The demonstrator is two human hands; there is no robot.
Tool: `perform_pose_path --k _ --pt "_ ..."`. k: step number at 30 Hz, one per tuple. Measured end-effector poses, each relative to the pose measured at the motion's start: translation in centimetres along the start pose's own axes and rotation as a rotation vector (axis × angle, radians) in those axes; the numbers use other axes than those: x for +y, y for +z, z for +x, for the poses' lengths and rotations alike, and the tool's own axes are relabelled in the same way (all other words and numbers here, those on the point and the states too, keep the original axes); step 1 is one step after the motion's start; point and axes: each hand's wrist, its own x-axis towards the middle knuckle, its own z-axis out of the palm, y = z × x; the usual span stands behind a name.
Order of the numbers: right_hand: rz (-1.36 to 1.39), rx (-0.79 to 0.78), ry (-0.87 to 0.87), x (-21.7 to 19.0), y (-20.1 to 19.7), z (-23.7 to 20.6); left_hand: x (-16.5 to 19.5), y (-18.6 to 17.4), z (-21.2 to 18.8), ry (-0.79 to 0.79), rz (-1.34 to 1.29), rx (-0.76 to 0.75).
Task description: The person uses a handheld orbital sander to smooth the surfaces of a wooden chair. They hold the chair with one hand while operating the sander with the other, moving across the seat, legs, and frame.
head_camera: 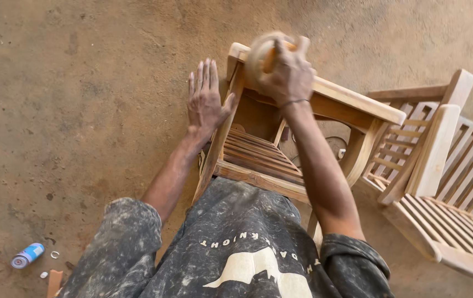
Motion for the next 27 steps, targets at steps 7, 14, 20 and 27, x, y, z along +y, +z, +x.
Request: perform_pose_path --k 7,14,20,27 --pt "0.15 -0.016 -0.195 -8.9 2.6 2.6 -1.8 -2.6 -5.5 -0.267 -0.054 -0.077" --pt "0.064 0.044 -0.011 -0.7 1.9 -2.0 -4.6 -1.7 -9.3 -0.332 -0.166 -0.095" --pt "-0.079 0.104 0.157 10.5 -1.1 -6.2 -0.2 2.1 -9.3 -0.089 -0.311 -0.113" --pt "-0.13 0.116 0.363 18.8 -6.0 -12.7 1.5 2.4 -8.7 -0.315 -0.471 -0.138"
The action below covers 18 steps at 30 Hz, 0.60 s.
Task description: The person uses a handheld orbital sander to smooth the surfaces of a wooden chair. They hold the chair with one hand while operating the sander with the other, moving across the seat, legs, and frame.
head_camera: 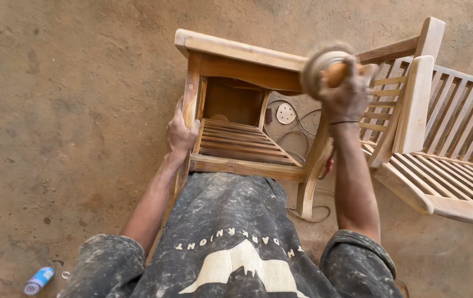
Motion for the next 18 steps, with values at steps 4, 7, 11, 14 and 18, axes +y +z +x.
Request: perform_pose_path --k 4,7,11,14,18 --pt "-0.011 0.122 -0.029 5.4 -2.5 -0.3 0.0 0.0 -0.7 0.13 -0.009 0.092" --pt "-0.009 0.153 -0.045 9.0 -2.7 -0.1 -0.1 0.1 -0.9 0.196 -0.03 0.129" --pt "0.028 0.092 0.015 13.3 -1.5 0.1 -0.5 0.3 -0.5 0.043 -0.09 0.052" --pt "0.147 0.005 0.139 15.6 -0.7 1.3 -0.7 0.3 -0.3 0.299 -0.049 0.186" --pt "0.217 -0.026 0.086 16.0 -0.8 3.4 -0.7 0.2 -0.6 0.009 -0.027 0.06"
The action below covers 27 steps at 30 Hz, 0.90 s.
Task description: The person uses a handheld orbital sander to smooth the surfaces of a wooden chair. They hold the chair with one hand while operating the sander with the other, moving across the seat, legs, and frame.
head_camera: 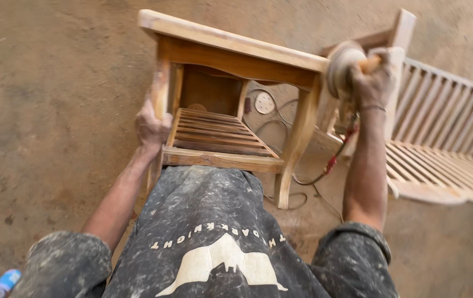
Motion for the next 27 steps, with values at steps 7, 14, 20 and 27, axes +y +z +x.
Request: perform_pose_path --k 7,14,20,27 --pt "-0.245 -0.082 0.138 -9.9 0.5 0.6 1.4 -0.6 -0.4 0.036 -0.042 0.003" --pt "-0.193 -0.109 -0.204 -26.0 5.3 0.3 2.3 -0.6 0.1 0.097 0.082 0.046" --pt "-0.105 -0.012 -0.736 -38.5 13.9 1.7 2.9 0.0 0.7 0.044 0.014 0.1" --pt "-0.081 0.039 -0.795 -40.5 17.0 1.5 2.5 0.2 1.0 -0.094 0.06 -0.039"
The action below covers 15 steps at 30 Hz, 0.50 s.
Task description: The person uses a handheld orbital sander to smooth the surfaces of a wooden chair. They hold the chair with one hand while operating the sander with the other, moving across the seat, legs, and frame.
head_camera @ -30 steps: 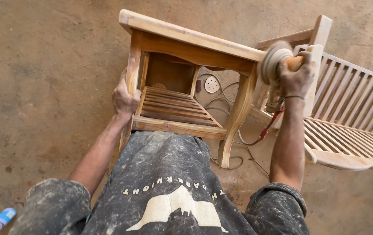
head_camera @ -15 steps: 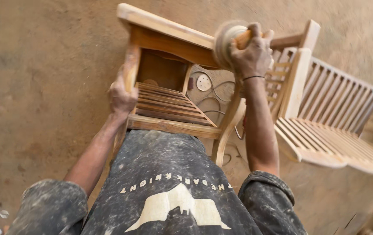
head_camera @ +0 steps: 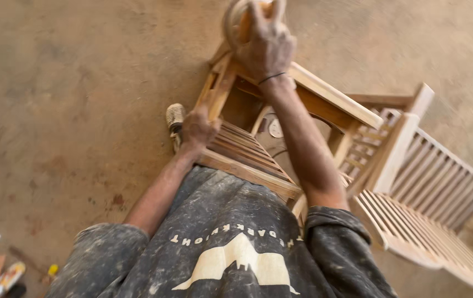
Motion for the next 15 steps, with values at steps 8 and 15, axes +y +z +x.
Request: perform_pose_path --k 8,15 --pt "-0.156 0.062 0.172 5.7 -3.5 -9.6 -1.4 0.1 -0.6 0.173 -0.066 0.09" --pt "-0.206 0.017 0.46 13.8 -9.6 -20.3 -1.3 -0.1 -1.0 0.123 -0.061 0.077"
